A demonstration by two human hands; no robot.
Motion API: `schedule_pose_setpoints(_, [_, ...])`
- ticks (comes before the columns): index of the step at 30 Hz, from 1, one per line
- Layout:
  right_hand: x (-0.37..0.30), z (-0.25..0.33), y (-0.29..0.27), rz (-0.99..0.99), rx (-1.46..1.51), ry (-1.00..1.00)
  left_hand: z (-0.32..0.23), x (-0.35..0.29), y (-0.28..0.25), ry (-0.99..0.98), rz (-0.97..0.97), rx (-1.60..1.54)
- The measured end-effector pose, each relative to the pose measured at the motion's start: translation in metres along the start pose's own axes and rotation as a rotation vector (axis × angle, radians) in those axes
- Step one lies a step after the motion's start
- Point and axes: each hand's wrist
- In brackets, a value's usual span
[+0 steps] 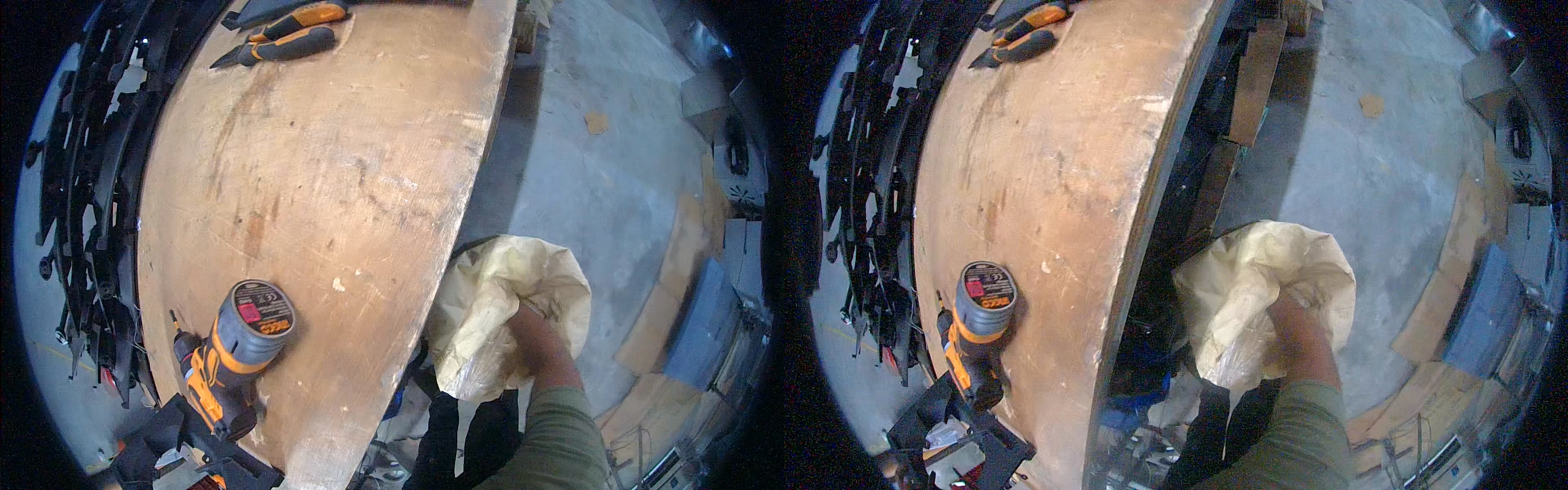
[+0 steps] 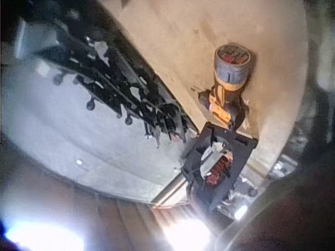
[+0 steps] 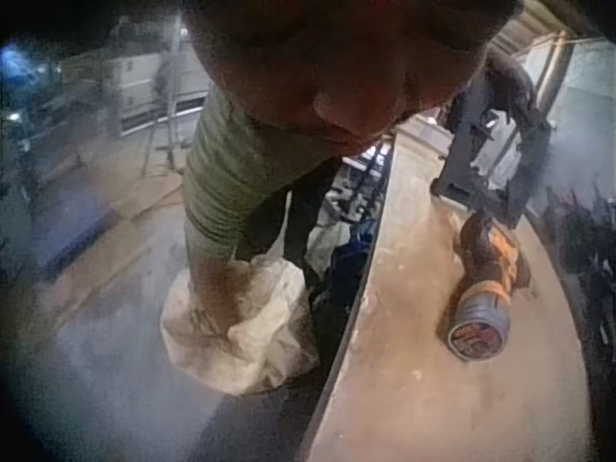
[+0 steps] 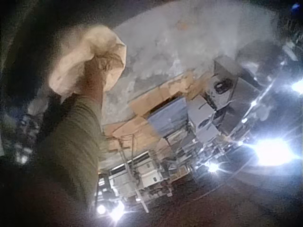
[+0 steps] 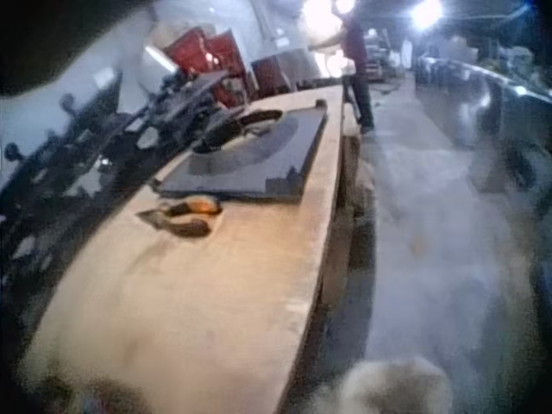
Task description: The person assembles black plastic components on a workbench using a cordless drill and a wrench. They repeatedly attach and detach parts, tighten fasteners, and handle multiple similar units in a workshop setting.
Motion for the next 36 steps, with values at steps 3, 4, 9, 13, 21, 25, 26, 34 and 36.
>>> schedule_pose_setpoints(3, [-0.010, -0.001, -0.019, 0.068, -0.025, -0.063, 0.012, -0.005, -0.004, -0.010, 0.008, -0.046])
schedule_pose_setpoints(4, [-0.017, -0.001, -0.029, 0.102, -0.037, -0.095, 0.015, -0.007, -0.003, -0.017, 0.009, -0.074])
schedule_pose_setpoints(9, [-0.081, 0.004, -0.093, 0.318, 0.008, -0.377, 0.003, -0.018, 0.008, -0.110, 0.083, -0.569])
schedule_pose_setpoints(13, [-0.201, 0.017, -0.147, 0.424, 0.227, -0.520, -0.017, -0.033, 0.007, 0.154, 0.009, -0.106])
schedule_pose_setpoints(21, [-0.436, 0.061, -0.254, 0.133, 0.651, -0.298, -0.006, -0.031, 0.024, -0.248, -0.215, -1.089])
schedule_pose_setpoints(25, [-0.510, 0.112, -0.309, -0.004, 0.321, -0.466, 0.057, -0.041, 0.044, -0.748, 0.283, -1.474])
schedule_pose_setpoints(26, [-0.529, 0.132, -0.318, 0.018, 0.384, -0.631, 0.077, -0.045, 0.052, -0.749, 0.330, -1.529])
schedule_pose_setpoints(34, [-0.581, 0.314, -0.329, -0.241, -0.150, -1.171, 0.197, -0.079, 0.137, -0.649, 0.619, -1.887])
schedule_pose_setpoints(36, [-0.567, 0.354, -0.312, -0.373, -0.333, -1.207, 0.216, -0.081, 0.147, -0.645, 0.626, -1.910])
Point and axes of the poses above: each hand's wrist, its own x-axis towards the middle knuckle, its own y-axis out of the palm, z = x × y, and after that the axes turned 5 degrees about x, right-handed
